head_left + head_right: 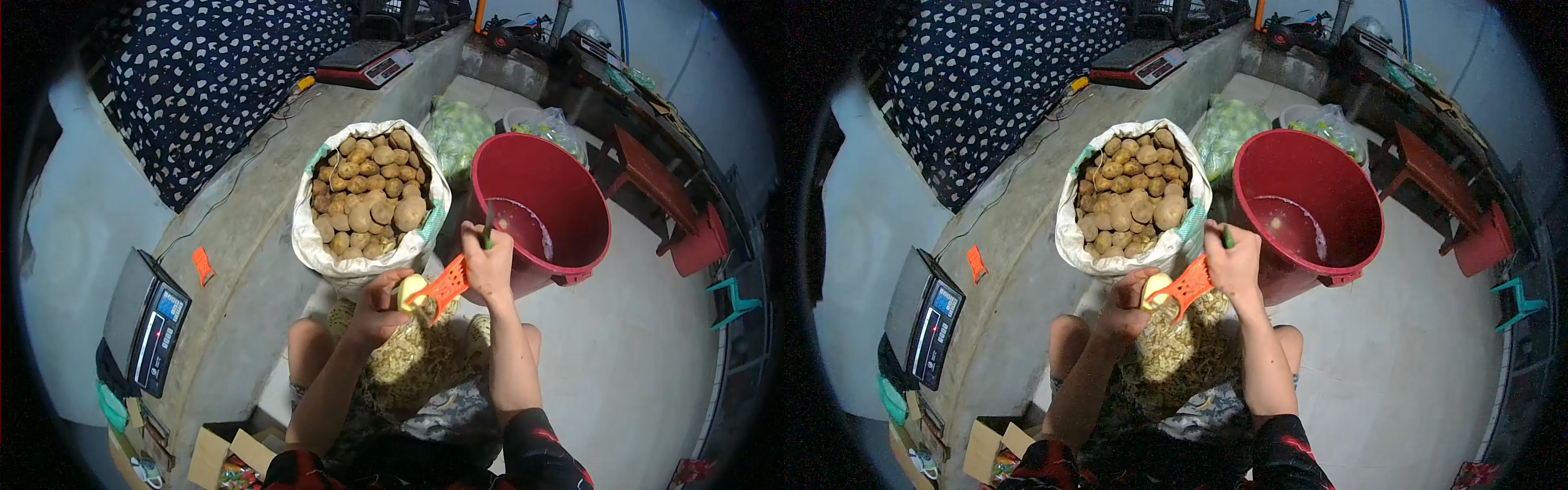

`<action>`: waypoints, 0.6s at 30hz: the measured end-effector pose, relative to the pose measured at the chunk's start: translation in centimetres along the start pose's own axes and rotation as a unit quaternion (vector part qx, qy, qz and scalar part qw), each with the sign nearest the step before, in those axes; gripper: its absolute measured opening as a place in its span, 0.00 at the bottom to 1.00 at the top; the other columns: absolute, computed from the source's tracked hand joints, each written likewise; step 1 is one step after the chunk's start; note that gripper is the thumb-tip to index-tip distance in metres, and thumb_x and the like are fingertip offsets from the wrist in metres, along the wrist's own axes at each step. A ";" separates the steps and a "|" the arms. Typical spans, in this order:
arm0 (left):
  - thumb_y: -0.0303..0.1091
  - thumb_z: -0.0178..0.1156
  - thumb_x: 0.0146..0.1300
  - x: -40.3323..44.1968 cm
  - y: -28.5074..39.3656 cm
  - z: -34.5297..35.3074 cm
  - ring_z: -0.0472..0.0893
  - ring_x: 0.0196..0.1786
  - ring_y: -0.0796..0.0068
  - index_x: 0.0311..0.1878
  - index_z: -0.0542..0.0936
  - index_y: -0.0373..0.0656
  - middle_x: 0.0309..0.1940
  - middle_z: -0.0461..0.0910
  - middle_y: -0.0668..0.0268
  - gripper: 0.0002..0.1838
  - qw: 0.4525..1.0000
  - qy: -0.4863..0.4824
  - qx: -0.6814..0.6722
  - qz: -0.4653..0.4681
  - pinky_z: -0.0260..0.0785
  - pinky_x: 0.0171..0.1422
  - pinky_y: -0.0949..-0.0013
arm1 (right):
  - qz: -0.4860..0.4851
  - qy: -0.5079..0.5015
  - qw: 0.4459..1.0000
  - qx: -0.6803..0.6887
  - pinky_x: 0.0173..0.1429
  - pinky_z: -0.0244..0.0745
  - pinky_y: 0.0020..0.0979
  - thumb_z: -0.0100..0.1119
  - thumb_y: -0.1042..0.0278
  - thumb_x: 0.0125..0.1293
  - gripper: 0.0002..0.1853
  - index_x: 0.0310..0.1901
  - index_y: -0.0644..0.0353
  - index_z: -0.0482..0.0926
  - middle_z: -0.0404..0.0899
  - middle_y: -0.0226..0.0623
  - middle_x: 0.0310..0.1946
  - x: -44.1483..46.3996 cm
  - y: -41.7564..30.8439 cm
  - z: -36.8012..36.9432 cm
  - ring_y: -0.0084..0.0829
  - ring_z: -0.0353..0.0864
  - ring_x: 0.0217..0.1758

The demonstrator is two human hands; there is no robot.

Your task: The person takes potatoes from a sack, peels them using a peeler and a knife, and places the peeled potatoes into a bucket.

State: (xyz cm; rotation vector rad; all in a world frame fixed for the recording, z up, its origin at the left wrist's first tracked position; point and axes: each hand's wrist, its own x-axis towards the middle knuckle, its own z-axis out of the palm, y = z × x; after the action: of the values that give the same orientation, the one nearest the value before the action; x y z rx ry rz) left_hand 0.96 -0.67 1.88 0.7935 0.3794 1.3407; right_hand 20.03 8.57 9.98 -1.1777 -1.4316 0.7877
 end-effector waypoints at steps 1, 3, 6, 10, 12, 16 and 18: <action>0.17 0.68 0.42 0.0 0.1 -0.1 0.74 0.62 0.68 0.66 0.68 0.34 0.60 0.74 0.61 0.41 0.999 -0.019 0.045 -0.002 0.67 0.68 0.64 | -0.060 0.007 0.997 -0.052 0.23 0.55 0.32 0.57 0.64 0.68 0.22 0.17 0.67 0.69 0.62 0.28 0.11 -0.3 -0.8 0.0 0.18 0.58 0.18; 0.17 0.68 0.42 -0.3 -2.2 -2.4 0.74 0.62 0.68 0.65 0.68 0.34 0.60 0.73 0.61 0.41 0.997 -0.005 0.077 -0.005 0.67 0.67 0.64 | -0.061 0.014 0.995 -0.078 0.22 0.53 0.30 0.56 0.65 0.69 0.22 0.17 0.66 0.69 0.60 0.25 0.11 0.0 0.6 0.1 0.17 0.57 0.18; 0.18 0.69 0.42 -0.1 -2.1 -2.6 0.75 0.62 0.67 0.65 0.68 0.33 0.60 0.74 0.60 0.41 0.999 -0.020 -0.027 -0.023 0.67 0.67 0.63 | 0.048 0.033 0.997 -0.054 0.23 0.53 0.31 0.56 0.62 0.69 0.24 0.16 0.63 0.68 0.61 0.25 0.11 1.4 3.1 -0.2 0.17 0.57 0.18; 0.20 0.69 0.44 -0.1 0.1 0.7 0.76 0.60 0.67 0.65 0.68 0.32 0.57 0.75 0.61 0.39 0.998 -0.001 -0.061 -0.019 0.67 0.66 0.63 | 0.005 0.002 1.000 -0.006 0.23 0.55 0.34 0.58 0.64 0.66 0.22 0.16 0.66 0.68 0.61 0.27 0.11 0.0 0.7 0.2 0.19 0.58 0.18; 0.20 0.68 0.45 -0.2 0.7 1.5 0.76 0.60 0.67 0.64 0.68 0.32 0.57 0.75 0.62 0.38 0.999 -0.012 -0.038 -0.025 0.67 0.67 0.63 | -0.100 0.019 0.991 -0.087 0.23 0.51 0.31 0.56 0.62 0.68 0.24 0.14 0.62 0.66 0.60 0.21 0.11 -0.7 -0.1 0.2 0.18 0.56 0.17; 0.20 0.69 0.46 -0.4 -0.2 0.1 0.76 0.60 0.66 0.62 0.71 0.33 0.57 0.76 0.62 0.35 0.999 -0.008 -0.007 -0.043 0.67 0.66 0.63 | 0.005 0.051 0.996 -0.080 0.23 0.55 0.33 0.58 0.63 0.66 0.23 0.16 0.66 0.68 0.61 0.27 0.10 1.5 2.8 -0.2 0.18 0.58 0.18; 0.20 0.69 0.46 -0.1 -0.2 -0.2 0.76 0.60 0.66 0.60 0.72 0.33 0.56 0.76 0.62 0.33 0.994 0.015 -0.075 -0.076 0.68 0.66 0.64 | 0.095 0.031 0.994 0.047 0.23 0.56 0.33 0.58 0.63 0.66 0.22 0.17 0.67 0.68 0.62 0.27 0.11 1.1 2.1 -0.2 0.19 0.59 0.18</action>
State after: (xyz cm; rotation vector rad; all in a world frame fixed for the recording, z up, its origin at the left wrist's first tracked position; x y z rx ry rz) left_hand 0.94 -0.74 1.58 0.6074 0.3506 1.2240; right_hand 20.81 10.22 8.47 -1.2681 -1.2306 0.9313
